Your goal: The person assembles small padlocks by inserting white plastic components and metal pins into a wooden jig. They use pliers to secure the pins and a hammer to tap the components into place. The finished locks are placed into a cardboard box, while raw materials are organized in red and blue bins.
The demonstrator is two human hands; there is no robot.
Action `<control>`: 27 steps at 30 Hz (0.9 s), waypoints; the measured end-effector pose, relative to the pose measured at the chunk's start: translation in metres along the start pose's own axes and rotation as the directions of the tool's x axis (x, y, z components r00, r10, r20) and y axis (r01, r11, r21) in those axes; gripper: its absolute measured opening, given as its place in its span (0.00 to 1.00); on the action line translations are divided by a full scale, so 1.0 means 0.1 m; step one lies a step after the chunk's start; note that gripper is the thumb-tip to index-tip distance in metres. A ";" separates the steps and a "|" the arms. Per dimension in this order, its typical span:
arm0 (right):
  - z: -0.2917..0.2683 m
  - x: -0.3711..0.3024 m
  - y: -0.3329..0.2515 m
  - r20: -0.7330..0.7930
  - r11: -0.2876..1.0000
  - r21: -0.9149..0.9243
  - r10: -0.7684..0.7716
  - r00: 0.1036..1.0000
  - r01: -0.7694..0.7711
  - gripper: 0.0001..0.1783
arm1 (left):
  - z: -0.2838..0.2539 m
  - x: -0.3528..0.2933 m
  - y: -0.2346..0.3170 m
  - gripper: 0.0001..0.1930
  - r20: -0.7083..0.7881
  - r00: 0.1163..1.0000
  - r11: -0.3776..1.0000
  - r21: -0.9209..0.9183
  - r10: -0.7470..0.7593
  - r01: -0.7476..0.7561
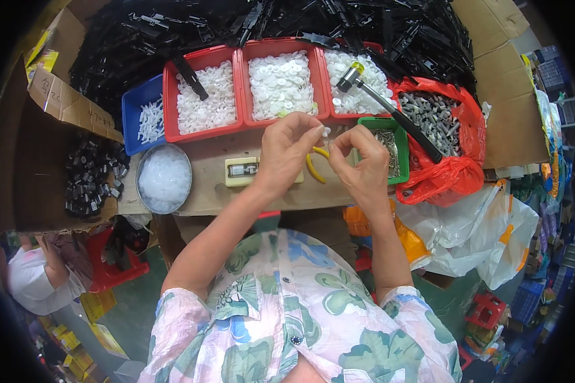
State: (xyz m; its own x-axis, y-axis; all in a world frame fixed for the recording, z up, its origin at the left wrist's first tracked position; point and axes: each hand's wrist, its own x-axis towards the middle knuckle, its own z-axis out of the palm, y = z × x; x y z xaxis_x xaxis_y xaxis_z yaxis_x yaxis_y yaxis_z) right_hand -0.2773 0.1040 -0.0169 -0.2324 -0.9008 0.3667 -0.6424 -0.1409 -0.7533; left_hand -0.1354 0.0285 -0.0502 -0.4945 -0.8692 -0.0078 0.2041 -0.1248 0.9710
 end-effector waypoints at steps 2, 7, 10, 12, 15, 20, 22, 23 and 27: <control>0.01 -0.01 0.01 -0.001 1.000 -0.009 0.001 1.000 -0.001 0.06 | 0.01 -0.03 0.00 0.06 -0.033 0.998 0.992 0.115 0.058 -0.054; 0.05 -0.02 -0.01 -0.011 0.999 0.024 0.037 0.999 -0.036 0.06 | 0.06 -0.13 0.08 0.06 0.011 0.936 0.792 0.529 0.352 -0.304; 0.04 -0.02 0.00 0.025 0.995 0.080 0.063 0.998 -0.064 0.06 | 0.05 -0.15 0.03 0.07 -0.036 0.963 0.879 0.419 0.268 -0.229; 0.02 -0.02 0.00 0.056 0.992 0.109 0.052 0.997 -0.058 0.06 | 0.04 -0.16 0.05 0.07 -0.063 0.991 0.975 0.193 0.122 -0.108; -0.04 -0.02 -0.02 0.066 0.991 0.134 -0.008 0.998 -0.001 0.05 | -0.05 -0.15 0.13 0.08 -0.037 0.989 0.989 -0.043 -0.143 0.141; 0.04 -0.05 0.03 0.057 0.979 0.146 -0.152 0.987 0.142 0.08 | -0.17 -0.17 0.22 0.10 0.004 0.942 0.928 -0.167 -0.336 0.332; 0.06 -0.06 0.01 0.085 0.976 0.141 -0.180 0.980 0.166 0.09 | -0.22 -0.18 0.22 0.10 0.004 0.929 0.909 -0.206 -0.370 0.362; 0.07 -0.06 0.01 0.100 0.974 0.139 -0.193 0.976 0.179 0.10 | -0.24 -0.19 0.22 0.10 0.002 0.924 0.901 -0.222 -0.381 0.372; 0.12 -0.06 0.01 0.090 0.958 0.109 -0.276 0.957 0.266 0.10 | -0.29 -0.23 0.22 0.09 0.010 0.920 0.886 -0.267 -0.391 0.380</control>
State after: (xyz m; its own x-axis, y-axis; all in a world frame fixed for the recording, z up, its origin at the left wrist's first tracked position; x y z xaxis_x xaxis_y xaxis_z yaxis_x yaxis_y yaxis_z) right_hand -0.2678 0.1047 -0.0262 0.0209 -0.8602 0.5095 -0.5978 -0.4193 -0.6832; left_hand -0.0951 0.0324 -0.0357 -0.5436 -0.7460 -0.3847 0.2184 -0.5682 0.7934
